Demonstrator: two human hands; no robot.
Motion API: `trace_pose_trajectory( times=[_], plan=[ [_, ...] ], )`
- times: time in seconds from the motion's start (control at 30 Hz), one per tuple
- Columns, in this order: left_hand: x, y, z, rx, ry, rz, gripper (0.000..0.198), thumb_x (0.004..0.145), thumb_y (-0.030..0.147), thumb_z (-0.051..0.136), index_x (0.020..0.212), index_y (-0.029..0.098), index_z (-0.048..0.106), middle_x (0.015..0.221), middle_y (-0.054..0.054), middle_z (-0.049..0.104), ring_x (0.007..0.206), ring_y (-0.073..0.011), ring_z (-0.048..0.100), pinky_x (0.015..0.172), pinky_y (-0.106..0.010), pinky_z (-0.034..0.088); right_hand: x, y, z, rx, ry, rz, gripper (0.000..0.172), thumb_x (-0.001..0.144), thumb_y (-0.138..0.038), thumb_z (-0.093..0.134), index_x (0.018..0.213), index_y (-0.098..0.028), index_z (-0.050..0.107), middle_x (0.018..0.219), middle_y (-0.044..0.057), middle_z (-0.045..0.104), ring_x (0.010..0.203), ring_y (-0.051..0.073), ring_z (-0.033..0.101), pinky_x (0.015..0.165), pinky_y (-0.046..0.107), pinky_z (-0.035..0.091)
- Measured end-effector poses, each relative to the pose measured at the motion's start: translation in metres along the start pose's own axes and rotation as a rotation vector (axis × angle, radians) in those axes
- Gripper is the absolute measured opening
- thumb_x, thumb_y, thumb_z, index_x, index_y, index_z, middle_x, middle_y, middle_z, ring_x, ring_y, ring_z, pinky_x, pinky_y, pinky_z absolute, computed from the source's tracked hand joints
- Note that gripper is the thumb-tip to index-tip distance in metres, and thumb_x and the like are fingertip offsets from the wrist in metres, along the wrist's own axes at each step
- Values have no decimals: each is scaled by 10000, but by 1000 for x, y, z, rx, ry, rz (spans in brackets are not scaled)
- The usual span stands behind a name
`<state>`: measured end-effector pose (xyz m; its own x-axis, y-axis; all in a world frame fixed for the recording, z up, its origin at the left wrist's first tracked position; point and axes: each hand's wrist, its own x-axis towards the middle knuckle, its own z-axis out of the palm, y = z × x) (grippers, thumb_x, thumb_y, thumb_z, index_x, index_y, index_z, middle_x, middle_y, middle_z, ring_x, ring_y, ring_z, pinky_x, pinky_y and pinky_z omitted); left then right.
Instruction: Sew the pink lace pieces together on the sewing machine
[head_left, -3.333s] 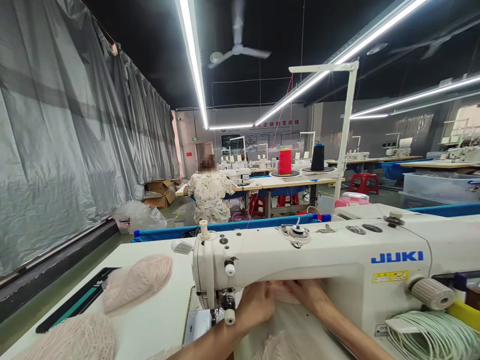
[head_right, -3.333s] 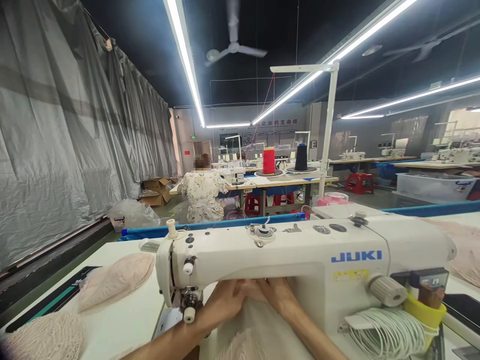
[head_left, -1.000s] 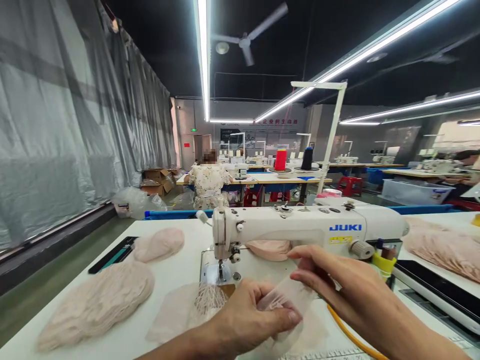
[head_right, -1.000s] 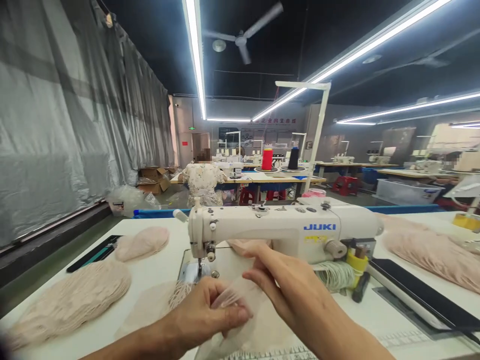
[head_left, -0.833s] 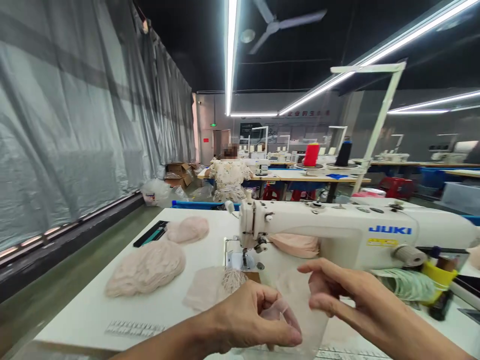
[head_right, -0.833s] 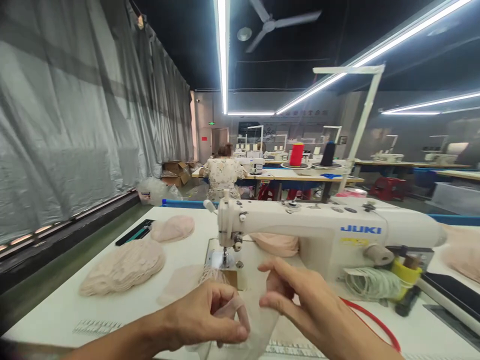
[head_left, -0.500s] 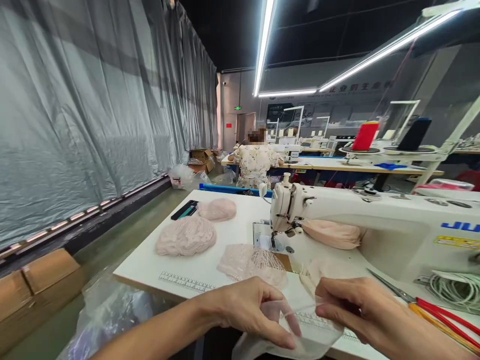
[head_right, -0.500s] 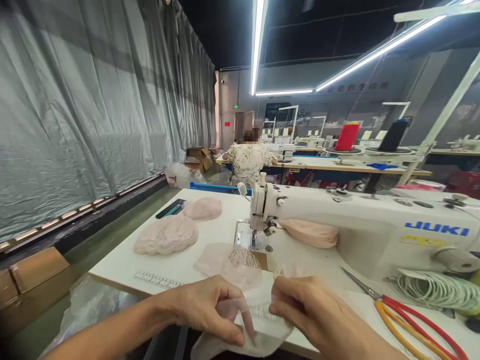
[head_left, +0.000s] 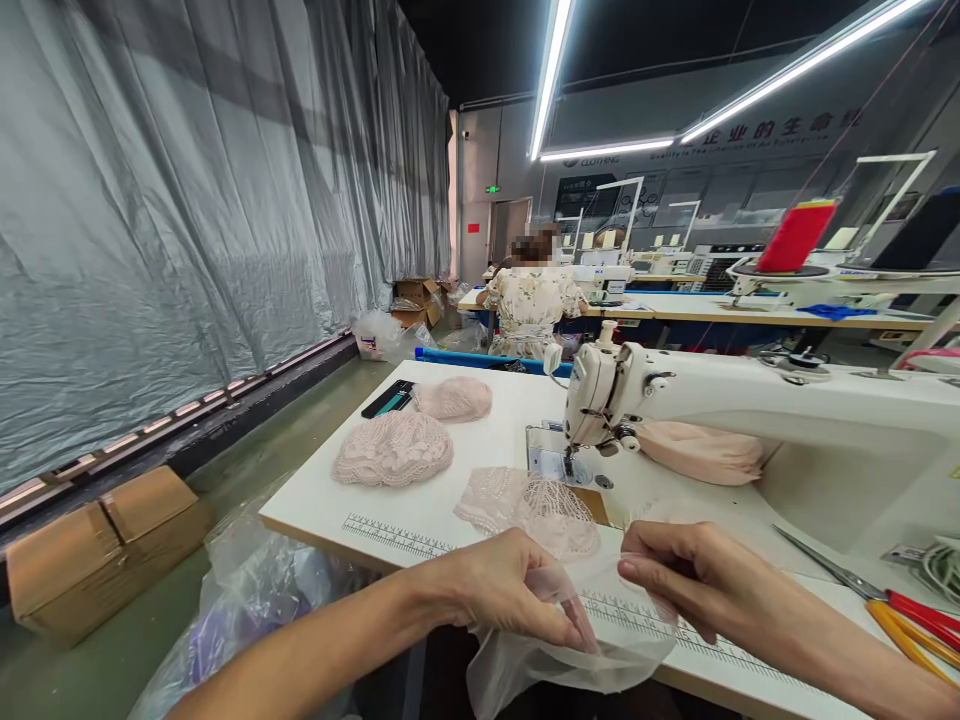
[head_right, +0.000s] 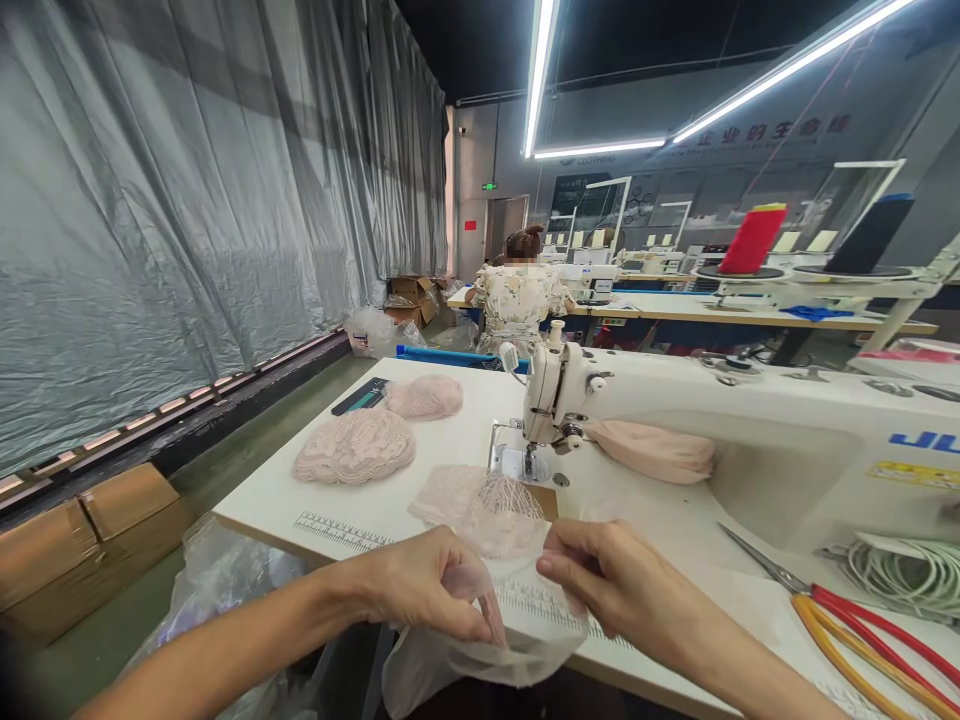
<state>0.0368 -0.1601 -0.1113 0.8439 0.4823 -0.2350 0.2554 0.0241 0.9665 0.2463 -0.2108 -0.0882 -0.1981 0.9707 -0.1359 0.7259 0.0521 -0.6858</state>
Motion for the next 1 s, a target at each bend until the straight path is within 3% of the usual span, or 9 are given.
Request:
trace_pose_trajectory(
  times=[0.17,0.27,0.37,0.47,0.53,0.63,0.73,0.83,1.0],
  plan=[
    [2,-6,-6,29,-10,-30,221,652,307,702,754,112,706,550,58,495,498,-47,373,472,-161,268,-1,8,3,83,-95,-16,340,757,-487,462,551,-219,430,498,-35,466,410,100,417,386,199,339],
    [10,8,-20,608,34,42,139,721,296,696,740,158,694,504,77,451,463,-50,384,465,-155,291,4,13,0,63,-93,-52,260,756,-379,476,562,-207,490,518,-23,529,345,89,425,324,189,312],
    [26,44,-40,1132,269,161,130,789,158,592,675,156,654,572,23,527,558,-114,489,563,-218,375,21,12,-14,-29,146,-146,259,810,-351,449,599,-213,502,491,-32,521,342,109,481,370,210,359],
    [43,77,-56,1279,522,302,305,887,67,338,804,124,626,970,-114,595,880,-219,536,799,-381,391,36,9,-29,-154,484,-291,248,873,-379,388,737,-224,526,644,27,608,598,192,609,595,300,469],
    [51,80,-62,1362,578,420,342,930,93,273,872,125,609,1179,-137,528,1050,-248,485,914,-436,328,41,12,-29,-233,601,-385,226,895,-350,369,822,-224,542,820,71,648,765,217,623,708,331,474],
    [60,47,-62,1640,472,608,317,933,78,299,833,134,595,1113,-102,581,990,-205,530,929,-394,334,40,32,-9,-327,587,-475,236,918,-256,346,851,-231,571,857,60,663,749,178,640,656,272,491],
    [66,-5,-53,1750,347,560,293,864,-13,354,778,143,587,796,-48,627,722,-151,565,886,-352,384,34,66,18,-421,545,-502,225,874,-188,407,859,-244,624,869,47,700,737,195,662,648,294,508],
    [69,-43,-40,1759,305,531,258,834,-16,391,773,146,582,718,-52,618,660,-168,566,792,-347,428,22,104,28,-631,534,-499,171,830,-206,530,963,-244,630,968,42,712,807,216,676,695,321,511],
    [70,-51,-24,1790,293,474,220,840,147,546,1053,94,566,957,-179,643,874,-278,613,881,-453,386,15,147,5,-920,590,-484,217,888,-317,487,1036,-218,611,952,41,724,810,198,687,694,304,490]
  ],
)
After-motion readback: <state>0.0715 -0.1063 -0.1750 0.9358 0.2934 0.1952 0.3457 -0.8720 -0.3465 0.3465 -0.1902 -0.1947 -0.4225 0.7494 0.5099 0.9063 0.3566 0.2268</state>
